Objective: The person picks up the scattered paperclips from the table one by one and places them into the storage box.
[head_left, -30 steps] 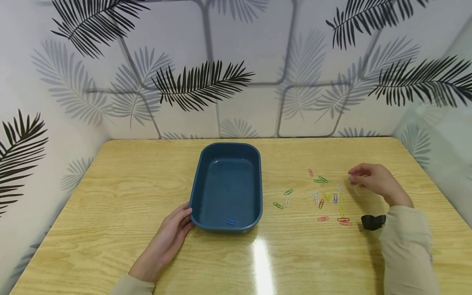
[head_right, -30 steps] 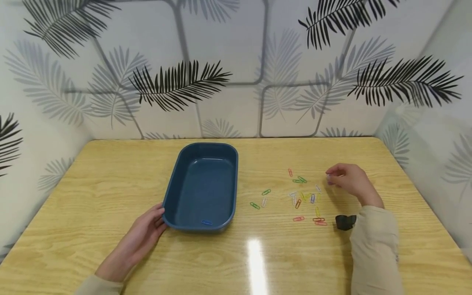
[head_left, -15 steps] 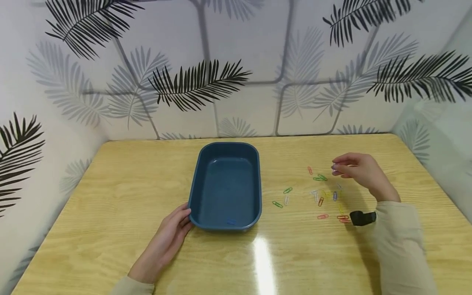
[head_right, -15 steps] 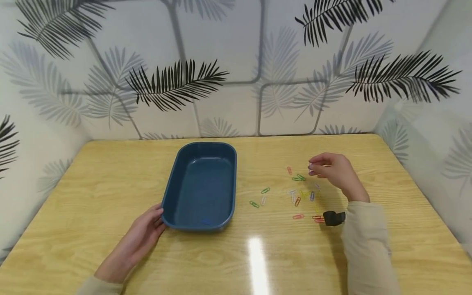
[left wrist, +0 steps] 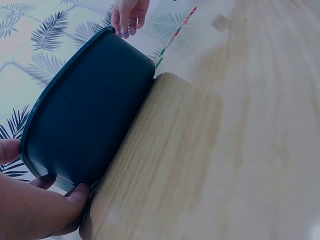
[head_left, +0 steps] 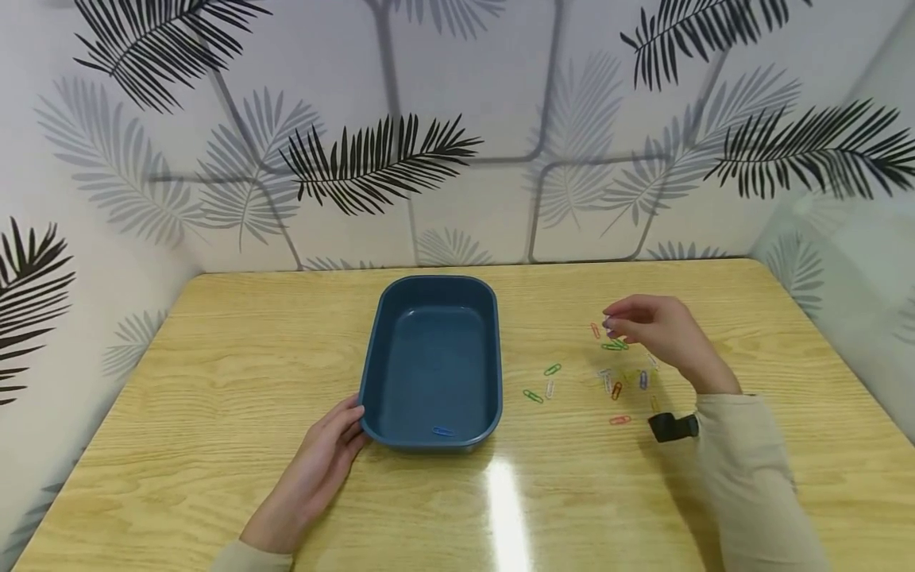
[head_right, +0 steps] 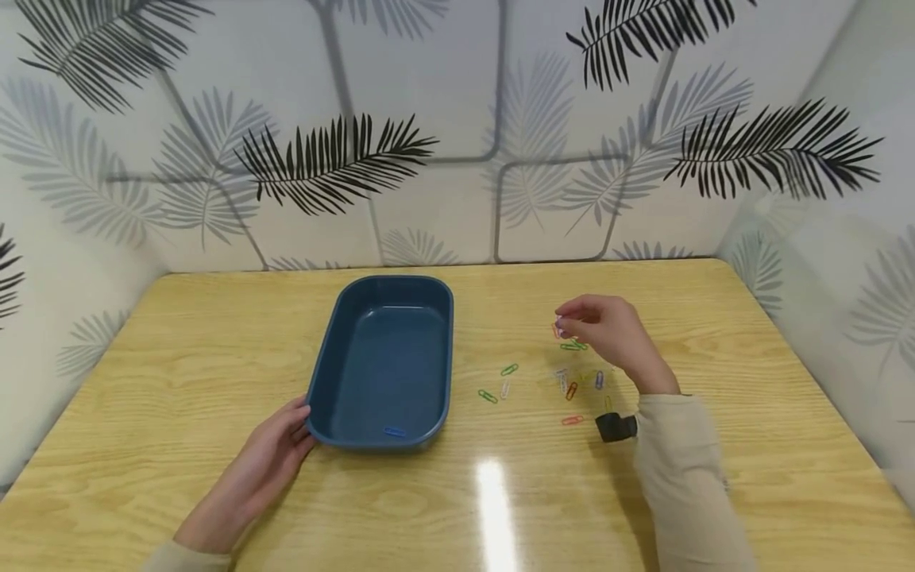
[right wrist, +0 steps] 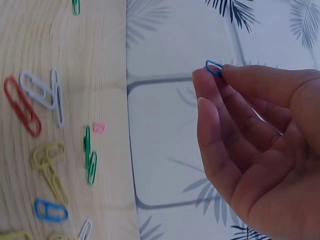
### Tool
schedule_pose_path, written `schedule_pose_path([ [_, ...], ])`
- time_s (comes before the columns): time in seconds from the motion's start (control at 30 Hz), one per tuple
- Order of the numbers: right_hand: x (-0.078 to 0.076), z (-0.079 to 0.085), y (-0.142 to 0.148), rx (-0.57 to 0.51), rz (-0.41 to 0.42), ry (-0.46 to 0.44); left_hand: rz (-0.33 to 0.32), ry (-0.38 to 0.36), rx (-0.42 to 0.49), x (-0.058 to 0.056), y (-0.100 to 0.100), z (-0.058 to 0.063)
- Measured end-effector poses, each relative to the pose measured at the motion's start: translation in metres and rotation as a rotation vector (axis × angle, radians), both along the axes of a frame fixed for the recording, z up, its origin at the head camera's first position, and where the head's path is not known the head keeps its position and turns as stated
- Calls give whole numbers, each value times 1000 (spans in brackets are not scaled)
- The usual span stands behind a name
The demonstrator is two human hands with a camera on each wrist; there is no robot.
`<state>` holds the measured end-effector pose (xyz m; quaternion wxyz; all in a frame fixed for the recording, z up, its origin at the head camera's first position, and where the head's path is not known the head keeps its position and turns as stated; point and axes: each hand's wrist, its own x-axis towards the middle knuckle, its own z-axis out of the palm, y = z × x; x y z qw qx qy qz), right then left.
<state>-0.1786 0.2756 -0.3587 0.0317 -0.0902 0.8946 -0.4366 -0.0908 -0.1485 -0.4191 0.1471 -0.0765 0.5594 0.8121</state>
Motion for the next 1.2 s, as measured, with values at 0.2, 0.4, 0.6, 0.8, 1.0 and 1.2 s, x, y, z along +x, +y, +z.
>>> schedule_pose_path([
  [0.2, 3, -1, -15, -26, 23, 3, -7, 3, 0, 1, 0, -1],
  [0.4, 4, -2, -33, -65, 56, -10, -4, 0, 4, 1, 1, 0],
  [0.6, 8, -4, -52, -95, 84, -29, -8, -2, -10, 1, 1, 1],
  [0.8, 14, -6, -67, -102, 111, -26, -14, 1, -12, 1, 1, 1],
  [1.0, 17, -12, -84, -121, 146, -20, -6, -2, -8, 0, 2, 2],
  [1.2, 24, -17, -98, -169, 174, 1, -3, -13, -10, 1, 1, 2],
])
